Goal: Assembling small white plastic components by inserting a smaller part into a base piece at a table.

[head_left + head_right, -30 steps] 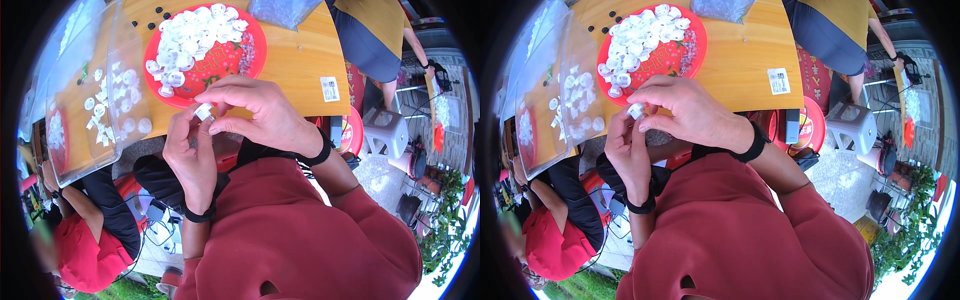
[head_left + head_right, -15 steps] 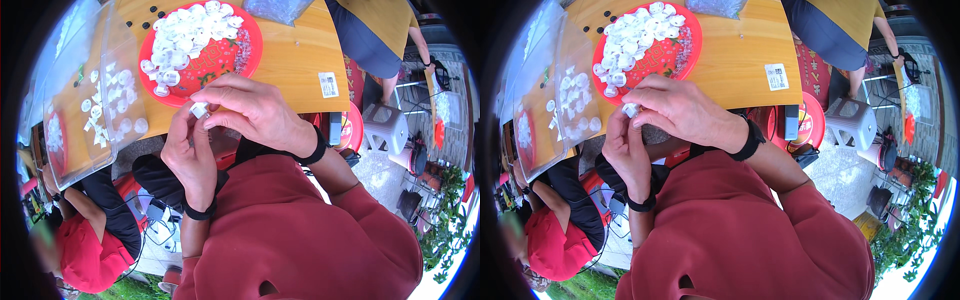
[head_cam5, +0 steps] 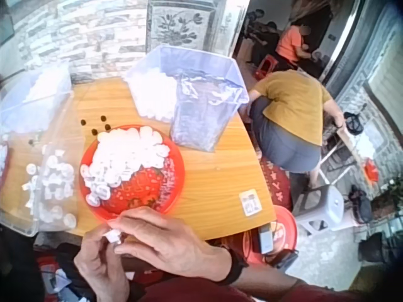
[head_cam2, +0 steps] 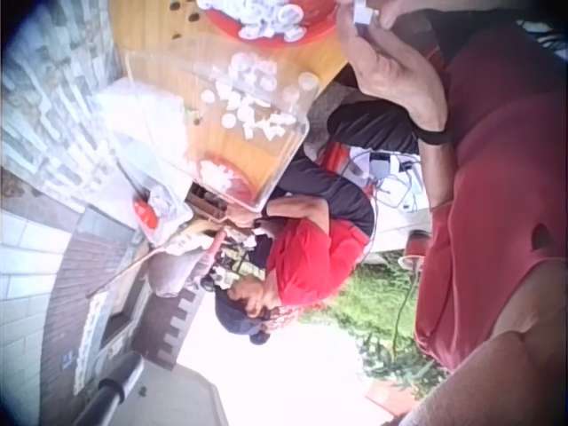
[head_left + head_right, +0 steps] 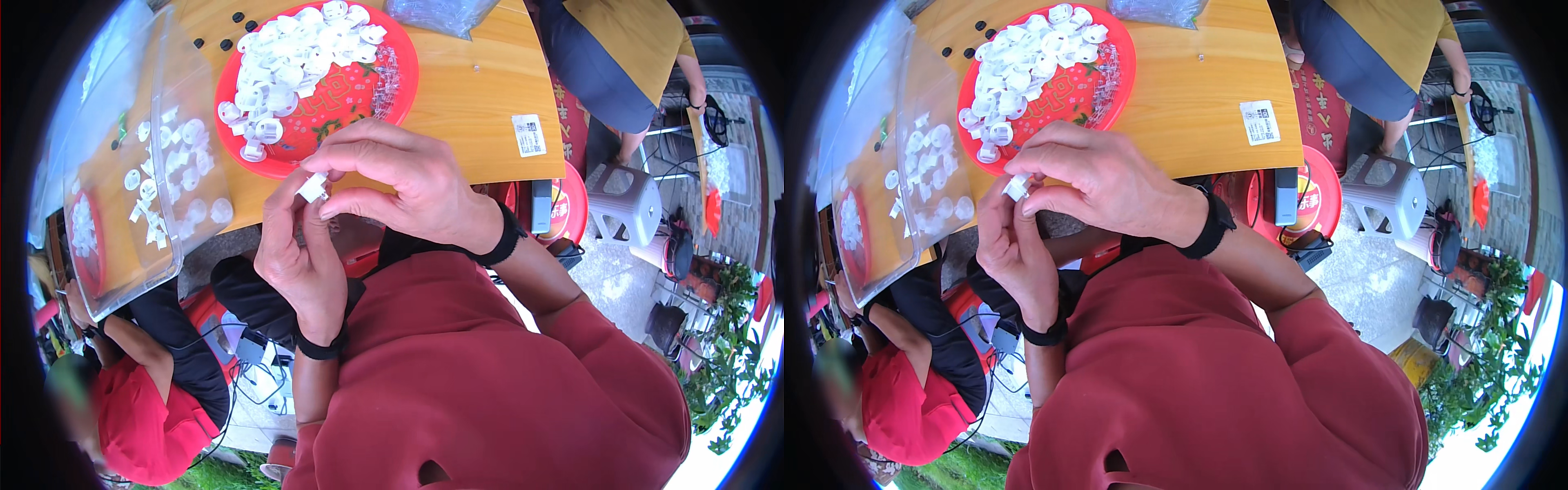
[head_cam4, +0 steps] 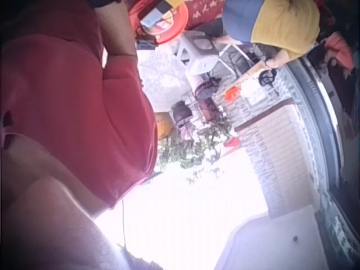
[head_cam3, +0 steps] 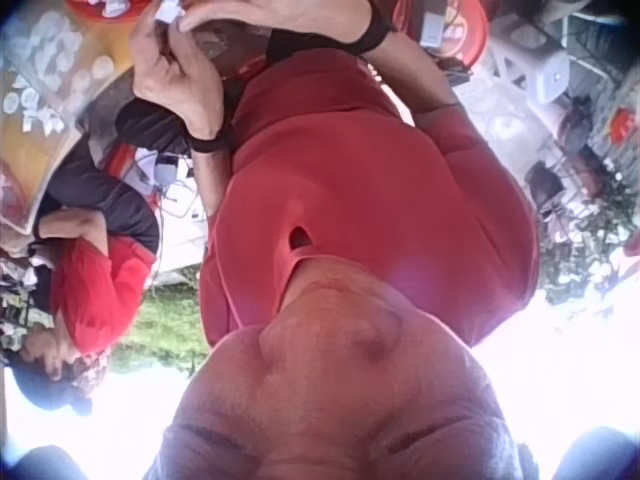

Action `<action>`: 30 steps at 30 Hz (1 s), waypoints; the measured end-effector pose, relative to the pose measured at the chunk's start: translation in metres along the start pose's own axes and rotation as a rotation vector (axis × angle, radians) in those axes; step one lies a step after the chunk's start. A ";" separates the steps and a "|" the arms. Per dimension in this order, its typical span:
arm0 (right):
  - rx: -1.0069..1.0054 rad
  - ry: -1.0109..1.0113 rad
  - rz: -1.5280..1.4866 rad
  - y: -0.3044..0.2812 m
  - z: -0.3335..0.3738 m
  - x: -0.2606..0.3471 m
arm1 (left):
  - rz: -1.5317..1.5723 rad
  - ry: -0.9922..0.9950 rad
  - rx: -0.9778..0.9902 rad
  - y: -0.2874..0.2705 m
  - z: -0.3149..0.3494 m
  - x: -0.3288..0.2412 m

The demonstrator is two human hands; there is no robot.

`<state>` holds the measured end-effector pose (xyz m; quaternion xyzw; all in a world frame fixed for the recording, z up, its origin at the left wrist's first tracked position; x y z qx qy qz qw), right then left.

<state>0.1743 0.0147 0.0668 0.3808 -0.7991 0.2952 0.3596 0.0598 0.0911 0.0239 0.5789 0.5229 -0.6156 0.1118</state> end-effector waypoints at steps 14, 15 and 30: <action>-0.071 -0.108 0.002 0.006 0.004 0.015 | -0.153 0.318 -0.246 -0.013 0.011 -0.019; -0.081 -0.105 0.009 0.006 0.004 0.014 | -0.184 0.346 -0.240 -0.012 0.010 -0.023; -0.054 -0.115 -0.051 0.007 0.015 0.011 | 0.035 0.316 -0.126 -0.005 0.013 -0.009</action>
Point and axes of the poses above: each hand's wrist, its own z-axis away from the middle knuckle, its own y-axis out of the palm, x = y × z, the point moved 10 cm from there along -z, towards the middle knuckle, and after that the axes turned 11 degrees about -z, right-handed, at the moved point
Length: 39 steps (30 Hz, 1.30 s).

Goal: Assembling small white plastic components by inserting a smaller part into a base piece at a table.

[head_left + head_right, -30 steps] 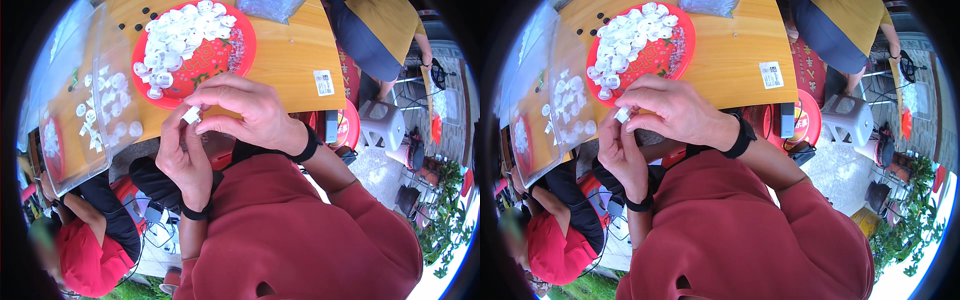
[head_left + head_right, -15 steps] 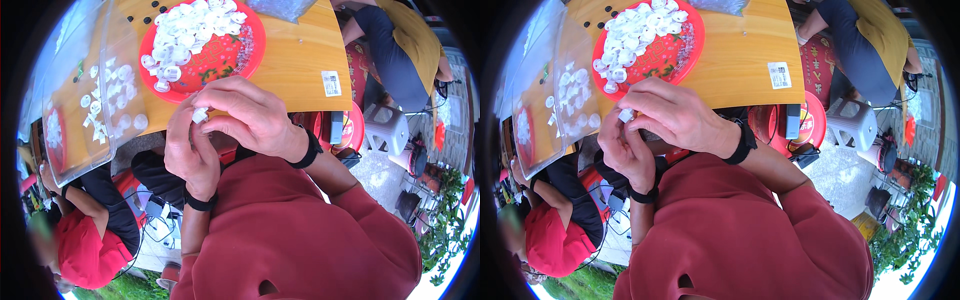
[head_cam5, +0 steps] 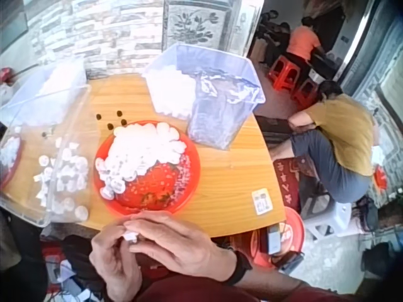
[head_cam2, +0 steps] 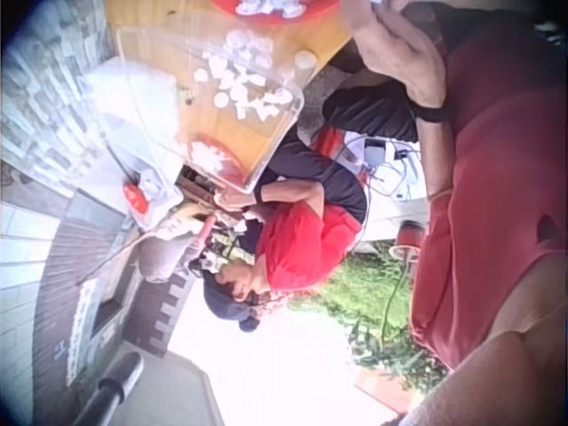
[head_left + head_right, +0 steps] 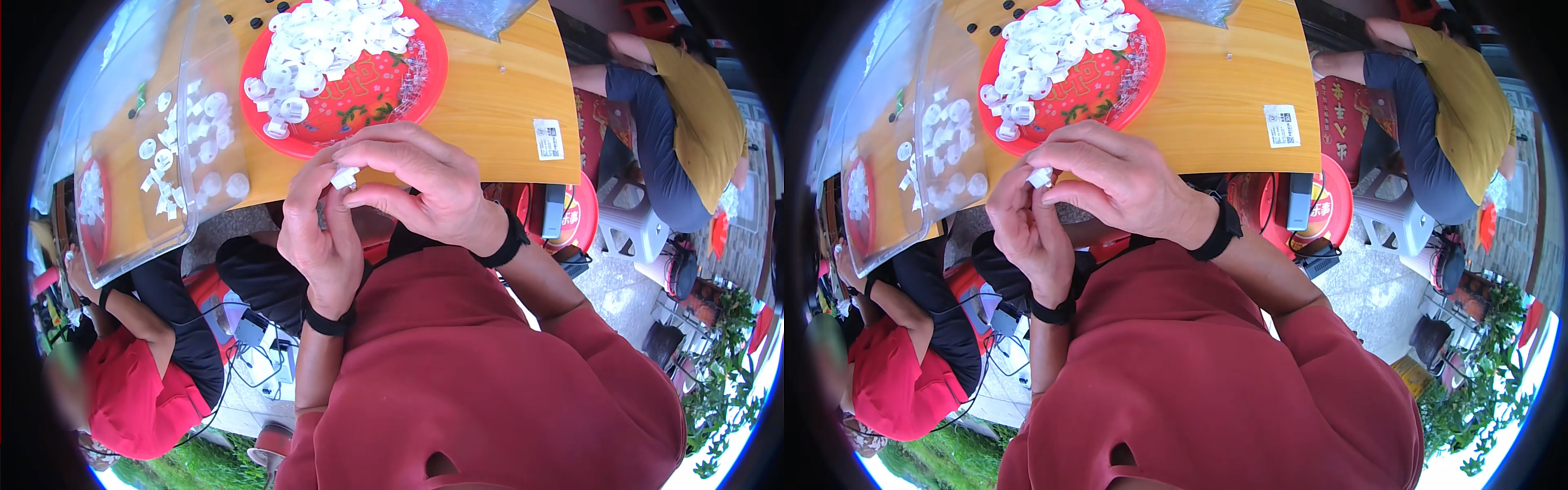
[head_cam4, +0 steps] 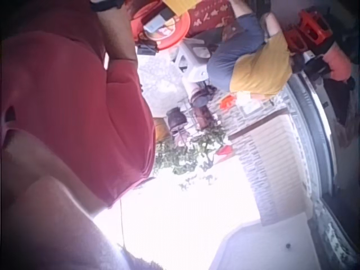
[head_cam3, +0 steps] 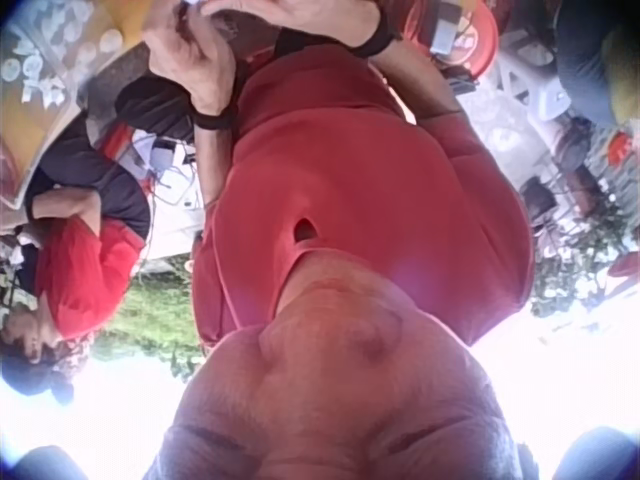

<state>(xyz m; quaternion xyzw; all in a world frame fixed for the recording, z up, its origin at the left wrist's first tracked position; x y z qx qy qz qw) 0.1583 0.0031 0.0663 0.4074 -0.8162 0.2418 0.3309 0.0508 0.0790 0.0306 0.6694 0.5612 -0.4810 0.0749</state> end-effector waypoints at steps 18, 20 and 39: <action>-0.020 0.135 -0.007 0.004 0.010 -0.009 | -0.261 0.127 0.039 0.006 -0.010 -0.014; -0.008 0.135 -0.018 0.007 0.011 -0.010 | -0.262 0.077 0.074 0.004 -0.007 -0.011; 0.627 0.591 -0.080 0.026 0.066 -0.033 | -0.408 -0.110 -0.518 -0.136 -0.044 -0.060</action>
Point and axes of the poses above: each hand's wrist, its own z-axis away from the middle knuckle, its own y-axis out of the palm, x = y × z, the point moved 10 cm from there along -z, towards the middle knuckle, and after that the axes turned 11 degrees about -z, right-handed, at the moved point
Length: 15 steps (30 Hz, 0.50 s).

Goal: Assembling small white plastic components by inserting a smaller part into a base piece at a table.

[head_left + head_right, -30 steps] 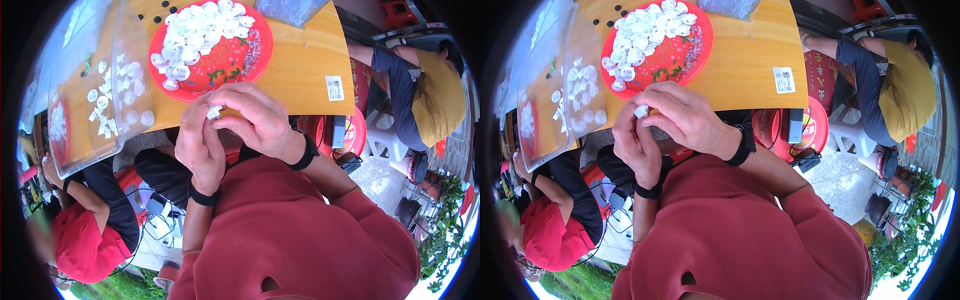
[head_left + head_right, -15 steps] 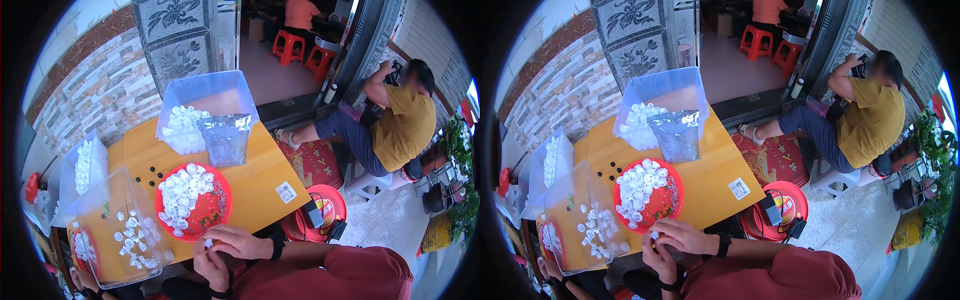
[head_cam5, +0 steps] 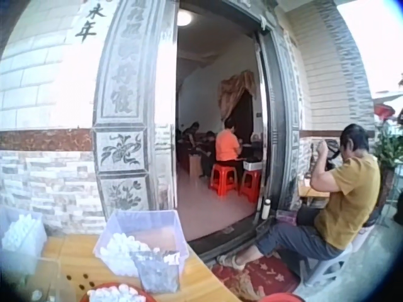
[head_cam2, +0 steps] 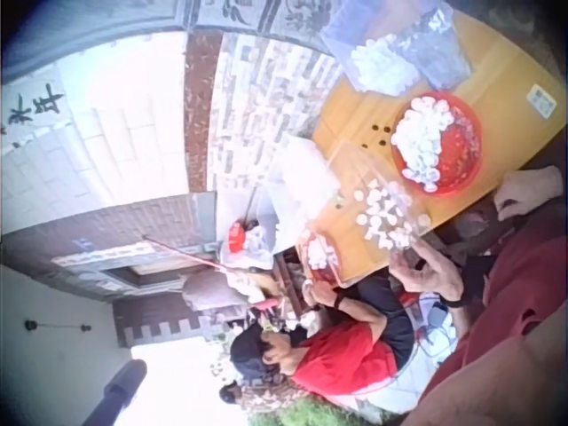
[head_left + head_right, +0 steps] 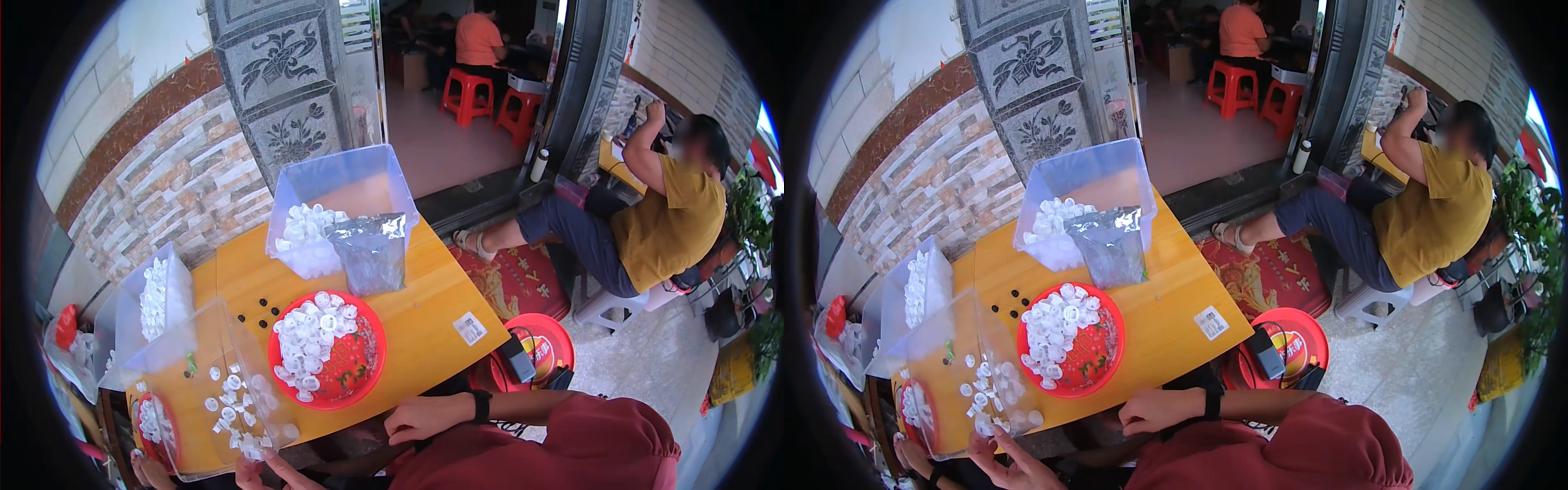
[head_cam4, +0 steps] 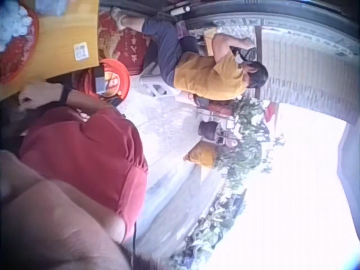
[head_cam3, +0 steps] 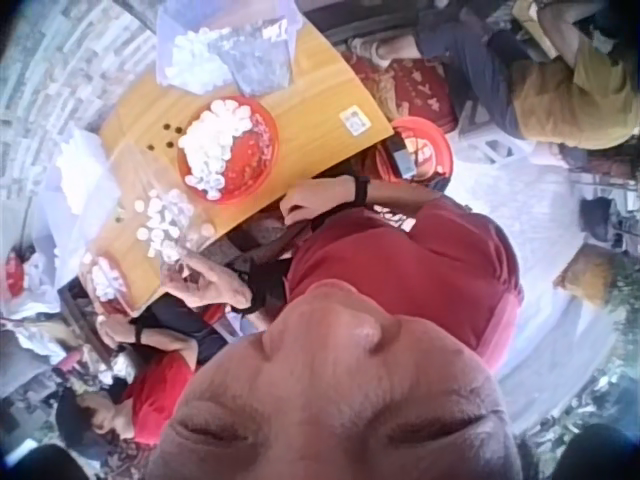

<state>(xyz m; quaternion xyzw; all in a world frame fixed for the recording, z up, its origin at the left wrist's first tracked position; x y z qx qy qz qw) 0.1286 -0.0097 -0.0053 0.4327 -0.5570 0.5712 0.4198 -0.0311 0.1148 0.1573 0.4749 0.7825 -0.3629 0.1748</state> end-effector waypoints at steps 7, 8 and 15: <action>0.356 0.266 0.119 0.061 0.056 -0.090 | -0.413 -0.010 0.128 0.022 -0.029 0.054; 0.305 0.261 0.037 0.058 0.057 -0.091 | -0.460 0.050 0.122 0.025 -0.029 0.050; 0.386 0.423 -0.097 0.062 0.067 -0.083 | -0.030 0.109 0.105 0.025 0.008 0.012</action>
Point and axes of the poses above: each hand's wrist, its own z-axis away from the middle knuckle, its own y-axis out of the palm, x = y × z, the point moved 10 cm from there along -z, towards the middle knuckle, and after that the axes turned 11 degrees about -z, right-handed, at the moved point
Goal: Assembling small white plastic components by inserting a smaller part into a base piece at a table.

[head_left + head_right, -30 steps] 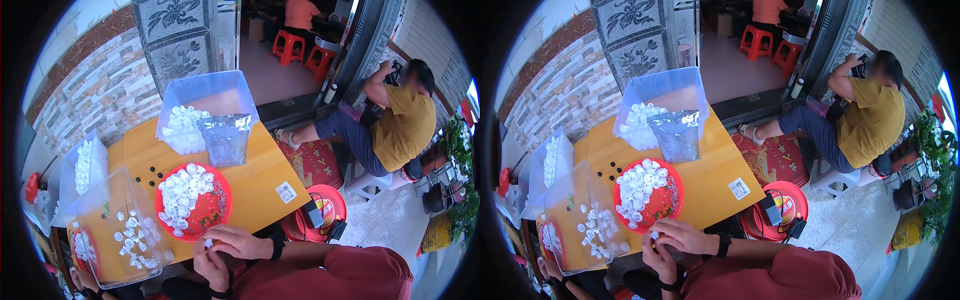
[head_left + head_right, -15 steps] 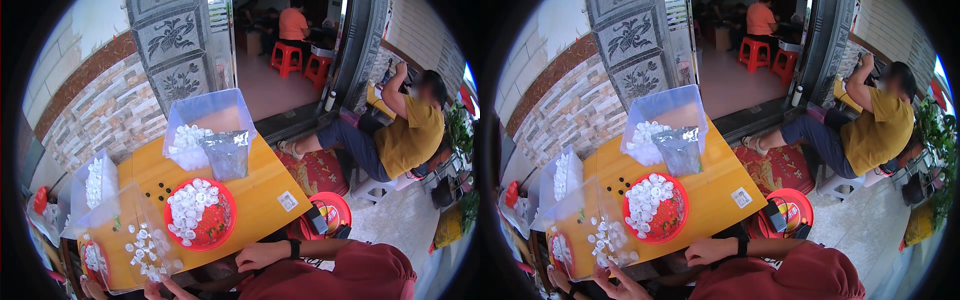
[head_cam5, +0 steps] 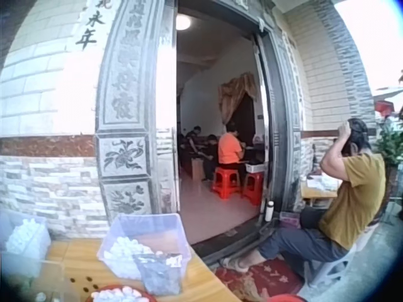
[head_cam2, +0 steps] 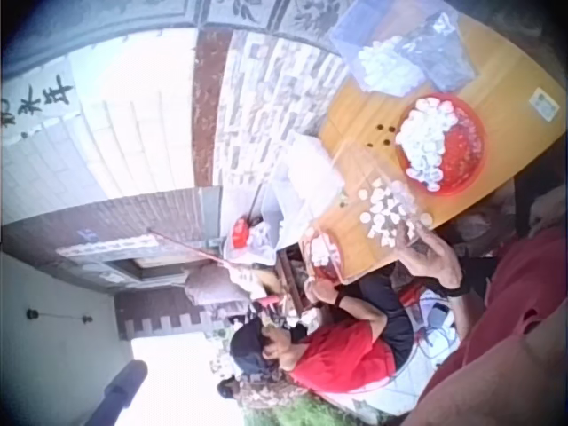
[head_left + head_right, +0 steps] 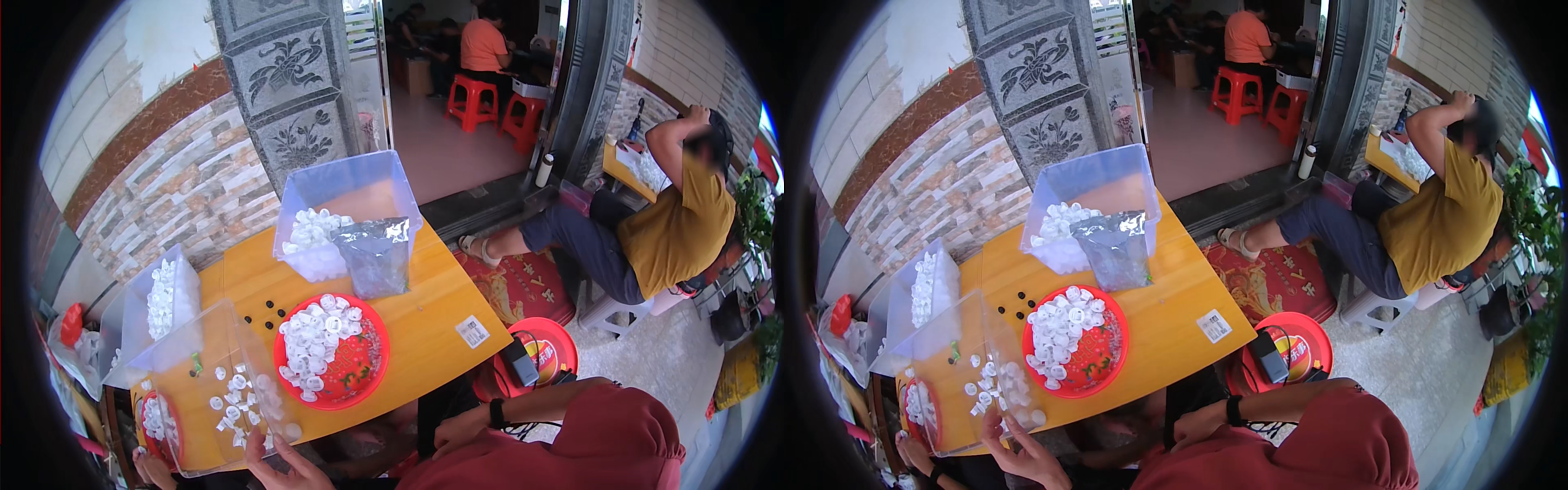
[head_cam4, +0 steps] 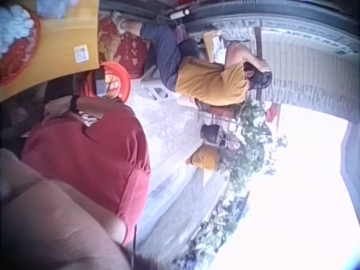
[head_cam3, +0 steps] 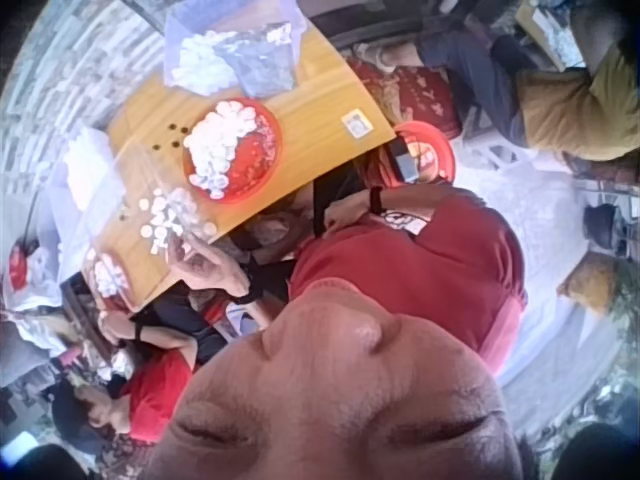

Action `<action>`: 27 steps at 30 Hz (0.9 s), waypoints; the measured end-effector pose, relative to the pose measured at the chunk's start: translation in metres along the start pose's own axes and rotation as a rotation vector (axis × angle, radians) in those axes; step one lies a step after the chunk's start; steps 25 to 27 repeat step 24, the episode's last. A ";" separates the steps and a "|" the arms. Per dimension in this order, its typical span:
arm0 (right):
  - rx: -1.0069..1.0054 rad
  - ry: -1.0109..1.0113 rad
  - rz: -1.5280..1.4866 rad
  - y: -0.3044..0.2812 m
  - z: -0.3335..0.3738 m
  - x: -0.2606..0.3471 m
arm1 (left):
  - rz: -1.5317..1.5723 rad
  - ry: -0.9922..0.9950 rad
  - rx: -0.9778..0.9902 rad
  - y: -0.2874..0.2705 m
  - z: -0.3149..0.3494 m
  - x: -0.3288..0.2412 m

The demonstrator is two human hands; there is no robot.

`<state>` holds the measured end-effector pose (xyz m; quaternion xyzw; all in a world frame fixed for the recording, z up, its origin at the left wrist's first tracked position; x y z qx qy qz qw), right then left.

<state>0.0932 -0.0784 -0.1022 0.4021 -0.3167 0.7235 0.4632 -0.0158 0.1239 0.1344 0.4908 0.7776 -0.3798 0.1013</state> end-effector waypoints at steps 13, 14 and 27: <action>-0.116 -0.258 -0.008 0.032 -0.010 -0.006 | 0.396 -0.177 0.922 0.116 0.144 0.063; -0.142 -0.263 -0.032 0.033 -0.010 -0.005 | 0.426 -0.271 0.916 0.121 0.157 0.088; -0.178 -0.193 0.109 0.051 -0.003 -0.016 | 0.667 -1.012 0.834 0.134 0.267 0.258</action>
Point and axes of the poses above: each hand's wrist, its own z-axis away from the middle knuckle, its own y-axis out of the palm, x = y × z, the point moved 10 cm from there along -z, towards the middle knuckle, and after that the axes turned 11 degrees about -z, right-handed, at the moved point
